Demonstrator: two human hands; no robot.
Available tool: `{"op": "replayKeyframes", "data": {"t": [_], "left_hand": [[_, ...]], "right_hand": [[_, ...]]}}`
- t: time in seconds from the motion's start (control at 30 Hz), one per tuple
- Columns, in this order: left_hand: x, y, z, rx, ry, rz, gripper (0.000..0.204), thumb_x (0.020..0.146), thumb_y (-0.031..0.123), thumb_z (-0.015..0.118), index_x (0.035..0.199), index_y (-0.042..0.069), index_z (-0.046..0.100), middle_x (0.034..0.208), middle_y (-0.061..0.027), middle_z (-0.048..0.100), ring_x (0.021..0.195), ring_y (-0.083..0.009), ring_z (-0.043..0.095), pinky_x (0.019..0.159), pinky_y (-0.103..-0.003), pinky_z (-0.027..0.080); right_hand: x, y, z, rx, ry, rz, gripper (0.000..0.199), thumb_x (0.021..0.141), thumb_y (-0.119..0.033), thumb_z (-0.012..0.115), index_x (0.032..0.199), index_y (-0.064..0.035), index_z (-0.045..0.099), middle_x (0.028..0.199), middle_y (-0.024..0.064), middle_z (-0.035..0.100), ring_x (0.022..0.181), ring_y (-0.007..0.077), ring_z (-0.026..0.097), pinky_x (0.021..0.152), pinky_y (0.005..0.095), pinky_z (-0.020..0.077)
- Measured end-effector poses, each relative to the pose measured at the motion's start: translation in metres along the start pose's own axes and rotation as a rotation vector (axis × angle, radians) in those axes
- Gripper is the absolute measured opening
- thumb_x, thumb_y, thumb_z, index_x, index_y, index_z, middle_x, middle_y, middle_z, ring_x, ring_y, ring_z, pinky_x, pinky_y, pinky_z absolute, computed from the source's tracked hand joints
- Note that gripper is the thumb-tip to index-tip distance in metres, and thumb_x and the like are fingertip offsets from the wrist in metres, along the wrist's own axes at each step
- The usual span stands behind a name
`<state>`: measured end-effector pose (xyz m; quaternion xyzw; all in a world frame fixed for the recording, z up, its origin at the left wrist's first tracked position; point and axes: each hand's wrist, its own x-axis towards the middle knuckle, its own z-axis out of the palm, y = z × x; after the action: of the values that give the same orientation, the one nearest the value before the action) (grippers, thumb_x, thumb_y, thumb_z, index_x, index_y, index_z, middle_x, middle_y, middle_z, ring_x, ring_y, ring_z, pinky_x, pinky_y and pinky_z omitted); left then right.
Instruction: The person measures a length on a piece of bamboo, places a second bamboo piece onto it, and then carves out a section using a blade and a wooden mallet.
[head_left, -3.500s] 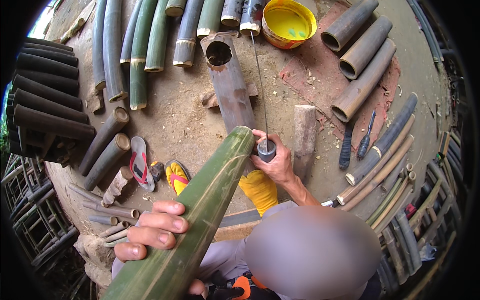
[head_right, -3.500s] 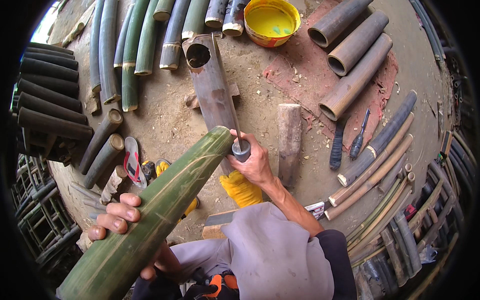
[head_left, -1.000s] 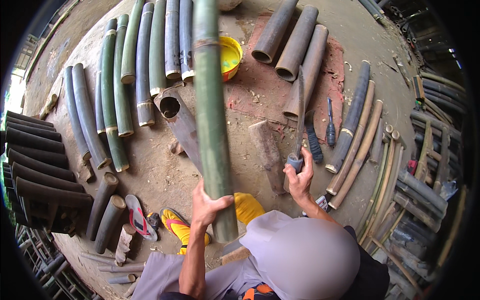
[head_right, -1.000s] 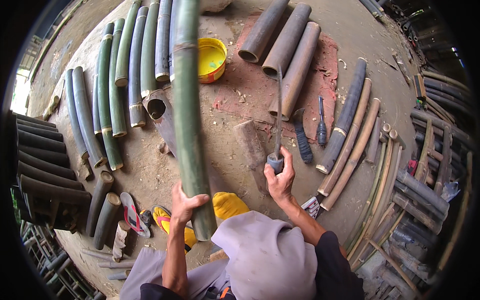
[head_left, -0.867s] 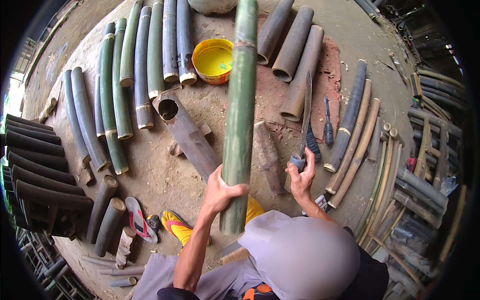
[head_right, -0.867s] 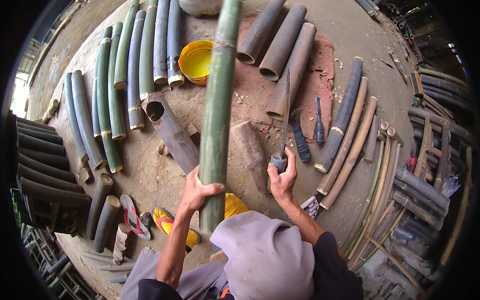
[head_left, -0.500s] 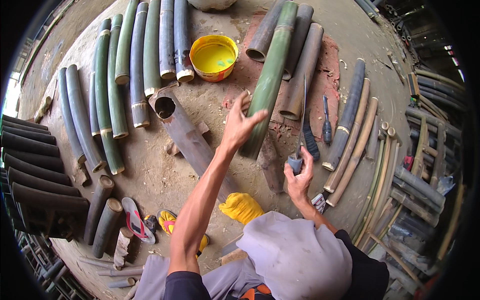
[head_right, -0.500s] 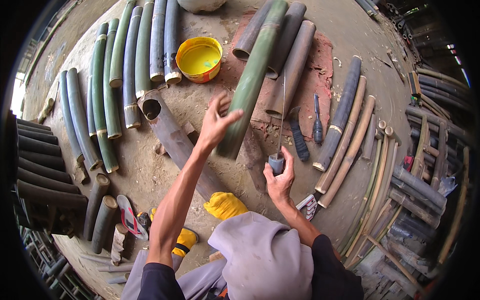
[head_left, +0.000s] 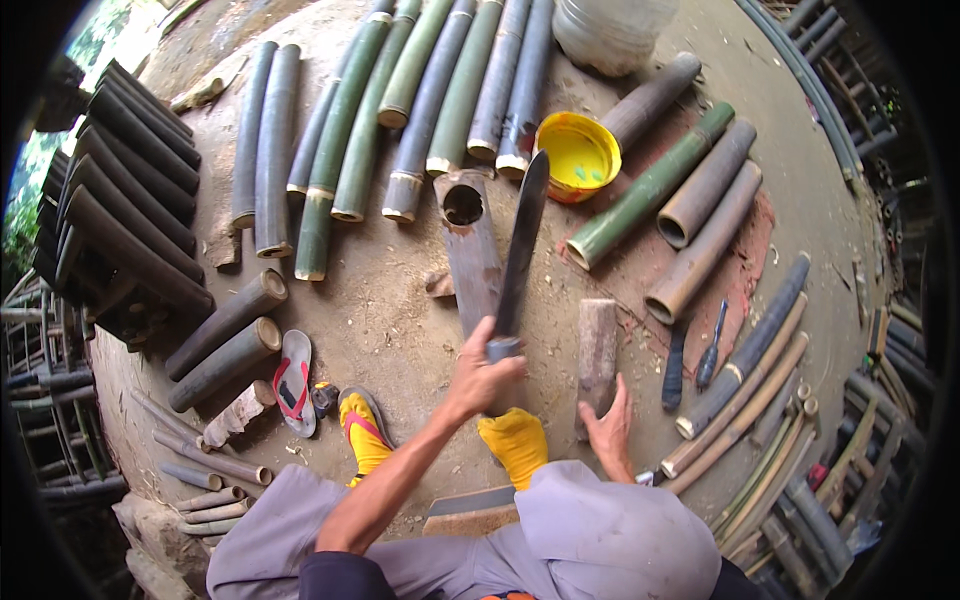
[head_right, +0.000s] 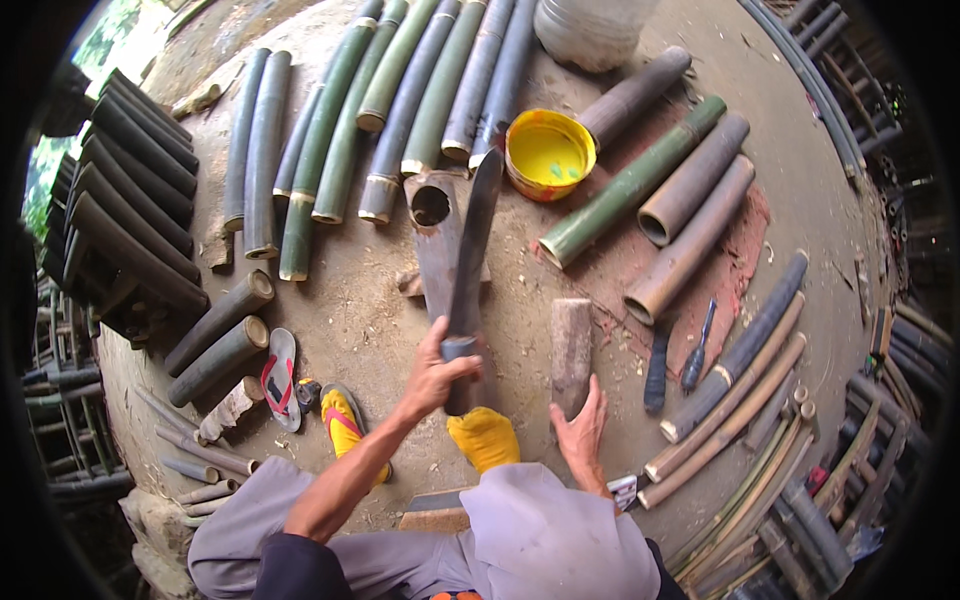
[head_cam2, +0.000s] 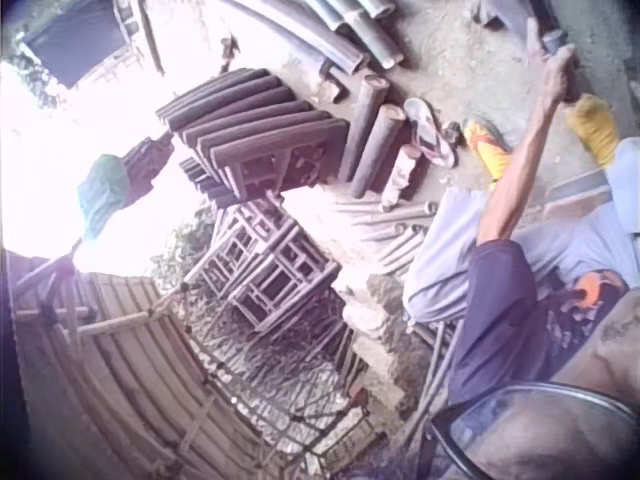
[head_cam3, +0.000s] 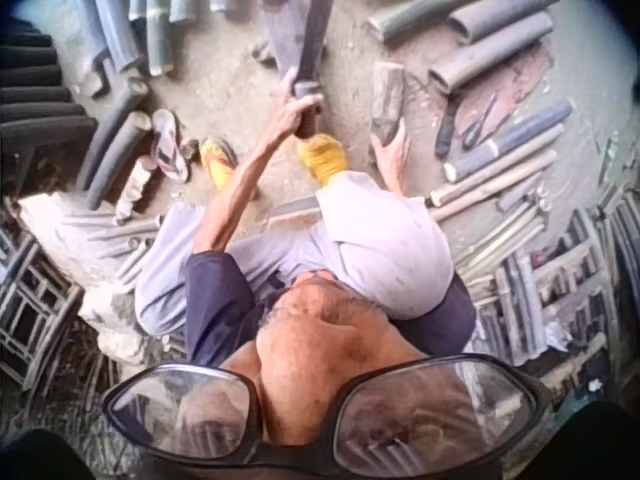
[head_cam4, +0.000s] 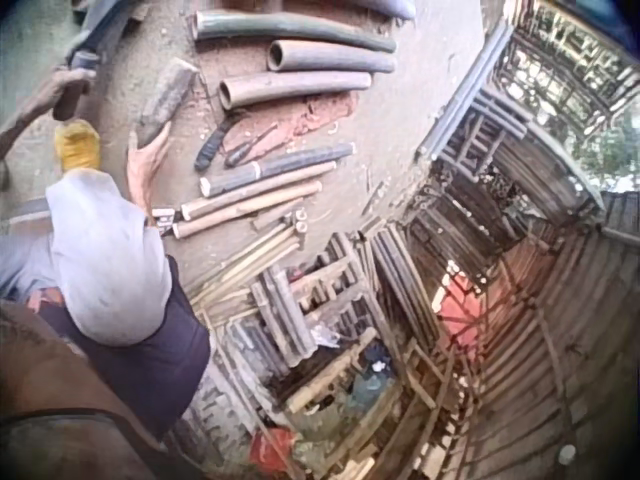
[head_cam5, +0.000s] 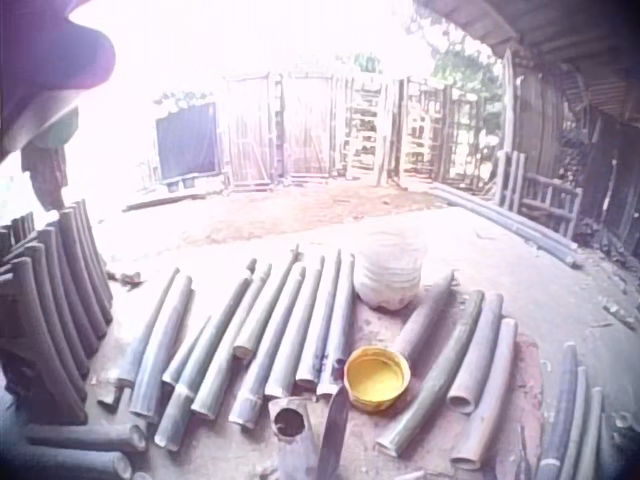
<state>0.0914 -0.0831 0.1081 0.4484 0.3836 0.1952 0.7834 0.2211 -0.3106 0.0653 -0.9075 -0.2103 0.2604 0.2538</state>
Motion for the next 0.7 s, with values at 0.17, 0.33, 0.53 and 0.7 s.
{"op": "replayKeyframes", "data": {"t": [0.17, 0.33, 0.53, 0.7], "left_hand": [[0.004, 0.017, -0.103, 0.67, 0.133, 0.381, 0.021, 0.082, 0.017, 0.07, 0.09, 0.001, 0.059, 0.068, -0.0013, 0.048, 0.062, -0.0103, 0.048, 0.054, -0.027, 0.041], [0.009, 0.067, -0.175, 1.091, -0.098, 0.234, 0.029, 0.082, 0.023, 0.063, 0.079, -0.004, 0.052, 0.067, -0.0119, 0.047, 0.062, -0.0214, 0.049, 0.058, -0.036, 0.04], [0.007, 0.083, -0.18, 1.417, -0.281, 0.155, 0.046, 0.092, 0.042, 0.055, 0.074, 0.0, 0.059, 0.068, -0.0159, 0.054, 0.065, -0.0364, 0.055, 0.058, -0.044, 0.043], [0.008, 0.083, -0.186, 1.472, -0.318, 0.182, 0.045, 0.092, 0.042, 0.056, 0.072, 0.001, 0.055, 0.067, -0.0162, 0.051, 0.064, -0.0364, 0.054, 0.057, -0.045, 0.041]], "right_hand": [[0.038, 0.018, 0.035, 0.072, 0.109, 0.082, 0.098, 0.064, -0.024, 0.082, 0.142, -0.0009, 0.028, 0.131, 0.0295, 0.046, 0.118, 0.0419, 0.048, 0.101, 0.0453, 0.0376], [0.018, -0.024, -0.008, 0.276, -0.042, 0.075, 0.089, 0.061, -0.023, 0.08, 0.134, 0.0015, 0.037, 0.125, 0.0249, 0.054, 0.11, 0.0356, 0.055, 0.092, 0.043, 0.0441], [0.025, -0.105, -0.034, 0.226, -0.158, -0.36, 0.103, 0.062, -0.019, 0.081, 0.146, -0.0098, 0.022, 0.131, 0.0256, 0.05, 0.122, 0.0366, 0.05, 0.102, 0.0436, 0.0426], [0.04, -0.124, -0.025, 0.159, -0.349, -0.412, 0.108, 0.065, -0.016, 0.08, 0.15, -0.0129, 0.014, 0.141, 0.0271, 0.041, 0.125, 0.0424, 0.047, 0.105, 0.0448, 0.0406]]}}
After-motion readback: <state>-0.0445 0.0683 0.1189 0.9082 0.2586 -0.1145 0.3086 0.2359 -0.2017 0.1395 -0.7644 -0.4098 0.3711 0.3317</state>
